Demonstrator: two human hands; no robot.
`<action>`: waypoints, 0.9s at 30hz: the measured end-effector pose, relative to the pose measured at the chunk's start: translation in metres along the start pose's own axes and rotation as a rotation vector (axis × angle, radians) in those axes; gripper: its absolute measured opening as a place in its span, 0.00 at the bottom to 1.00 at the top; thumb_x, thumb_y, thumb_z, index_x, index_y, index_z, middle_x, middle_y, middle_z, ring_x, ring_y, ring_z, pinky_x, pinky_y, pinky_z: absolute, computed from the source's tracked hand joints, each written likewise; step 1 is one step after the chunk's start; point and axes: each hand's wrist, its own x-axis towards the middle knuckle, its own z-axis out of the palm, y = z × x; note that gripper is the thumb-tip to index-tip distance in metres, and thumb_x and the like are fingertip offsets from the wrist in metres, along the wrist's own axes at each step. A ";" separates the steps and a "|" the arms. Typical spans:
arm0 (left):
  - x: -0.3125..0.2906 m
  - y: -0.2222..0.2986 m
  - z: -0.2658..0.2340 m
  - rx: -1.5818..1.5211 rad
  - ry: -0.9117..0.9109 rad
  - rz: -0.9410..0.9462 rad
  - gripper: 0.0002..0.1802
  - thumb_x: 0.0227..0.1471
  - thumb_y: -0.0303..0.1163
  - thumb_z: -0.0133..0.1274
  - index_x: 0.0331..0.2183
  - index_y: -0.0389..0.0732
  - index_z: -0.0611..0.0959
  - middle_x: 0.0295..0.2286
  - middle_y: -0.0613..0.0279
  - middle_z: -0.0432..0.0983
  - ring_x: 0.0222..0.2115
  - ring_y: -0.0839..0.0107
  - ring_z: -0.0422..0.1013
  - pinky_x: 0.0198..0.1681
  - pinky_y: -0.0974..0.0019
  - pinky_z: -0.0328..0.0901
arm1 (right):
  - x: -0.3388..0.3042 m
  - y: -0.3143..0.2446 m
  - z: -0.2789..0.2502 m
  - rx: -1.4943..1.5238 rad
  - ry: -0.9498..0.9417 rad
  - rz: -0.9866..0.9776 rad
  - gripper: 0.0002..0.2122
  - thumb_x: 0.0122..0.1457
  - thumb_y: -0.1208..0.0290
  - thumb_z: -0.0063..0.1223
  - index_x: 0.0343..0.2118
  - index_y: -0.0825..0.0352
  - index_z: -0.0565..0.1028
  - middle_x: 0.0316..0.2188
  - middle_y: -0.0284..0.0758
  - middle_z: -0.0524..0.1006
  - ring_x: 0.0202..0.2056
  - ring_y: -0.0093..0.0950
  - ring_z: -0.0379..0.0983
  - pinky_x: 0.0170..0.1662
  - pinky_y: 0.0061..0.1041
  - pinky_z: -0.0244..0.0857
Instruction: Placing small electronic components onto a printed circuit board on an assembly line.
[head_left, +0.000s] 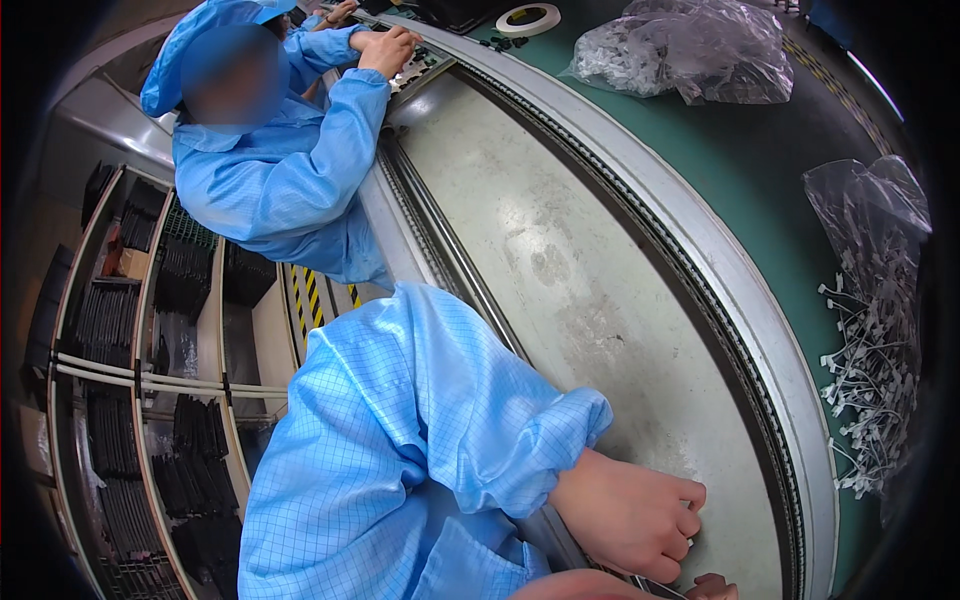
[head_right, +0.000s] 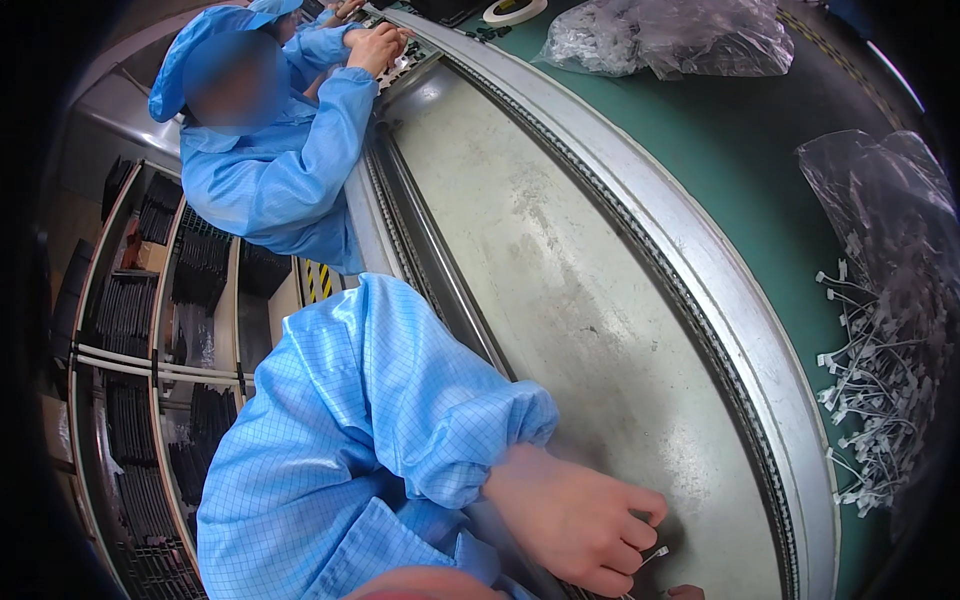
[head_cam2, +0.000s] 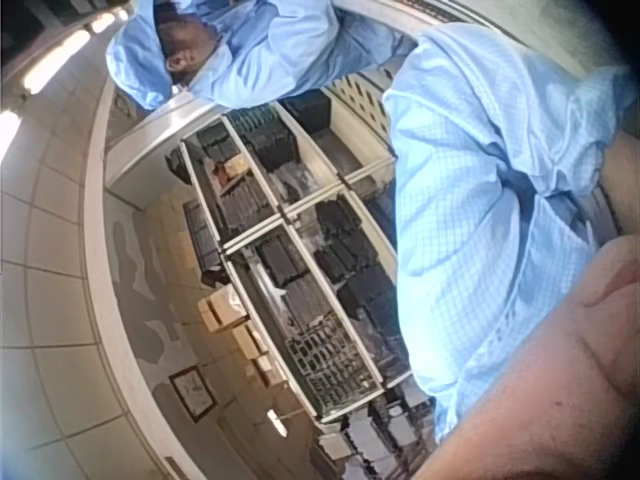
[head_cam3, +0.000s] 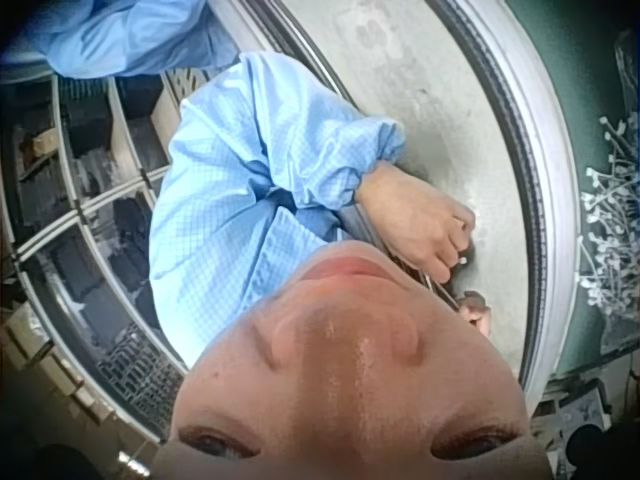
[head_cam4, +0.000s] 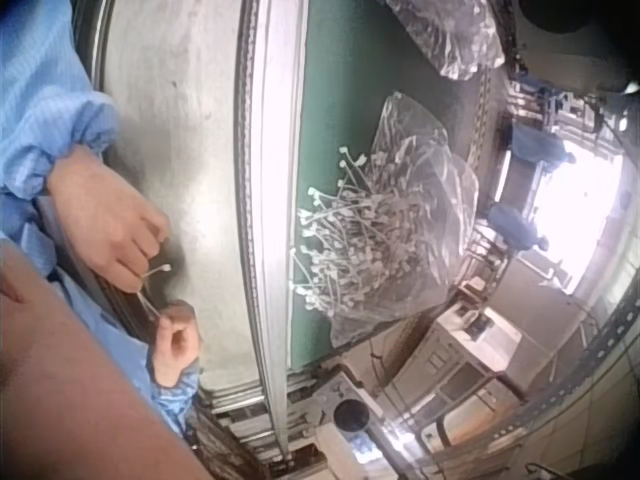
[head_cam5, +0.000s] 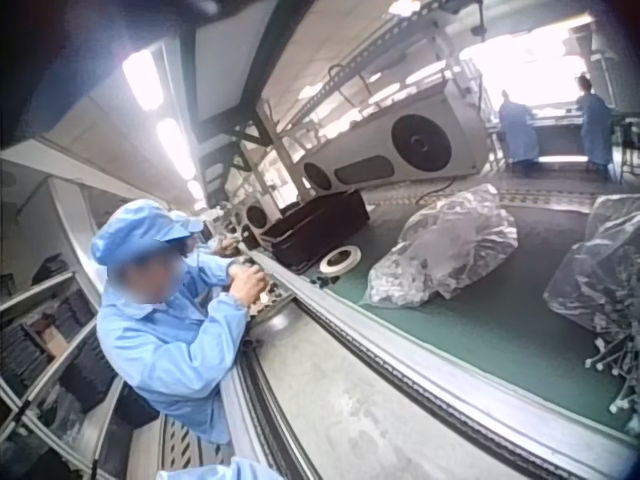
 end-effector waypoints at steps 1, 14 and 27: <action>0.000 -0.001 -0.001 -0.003 -0.003 -0.003 0.10 0.51 0.39 0.56 0.26 0.43 0.78 0.22 0.67 0.74 0.30 0.62 0.72 0.43 0.53 0.62 | 0.002 -0.002 -0.001 0.006 -0.031 0.015 0.10 0.65 0.79 0.47 0.30 0.62 0.59 0.26 0.28 0.61 0.24 0.17 0.53 0.27 0.21 0.55; -0.002 0.000 -0.002 0.020 -0.066 0.005 0.12 0.48 0.41 0.59 0.28 0.44 0.79 0.23 0.67 0.75 0.31 0.62 0.73 0.45 0.52 0.62 | 0.000 -0.005 -0.007 0.067 -0.095 0.056 0.11 0.67 0.77 0.50 0.31 0.63 0.59 0.29 0.30 0.62 0.27 0.18 0.55 0.35 0.24 0.61; -0.001 -0.001 -0.002 0.006 -0.065 0.006 0.10 0.49 0.40 0.59 0.28 0.44 0.80 0.24 0.67 0.76 0.32 0.62 0.74 0.45 0.53 0.62 | -0.002 -0.002 -0.002 0.001 -0.045 0.030 0.10 0.72 0.72 0.45 0.31 0.64 0.62 0.30 0.32 0.67 0.28 0.18 0.59 0.36 0.25 0.64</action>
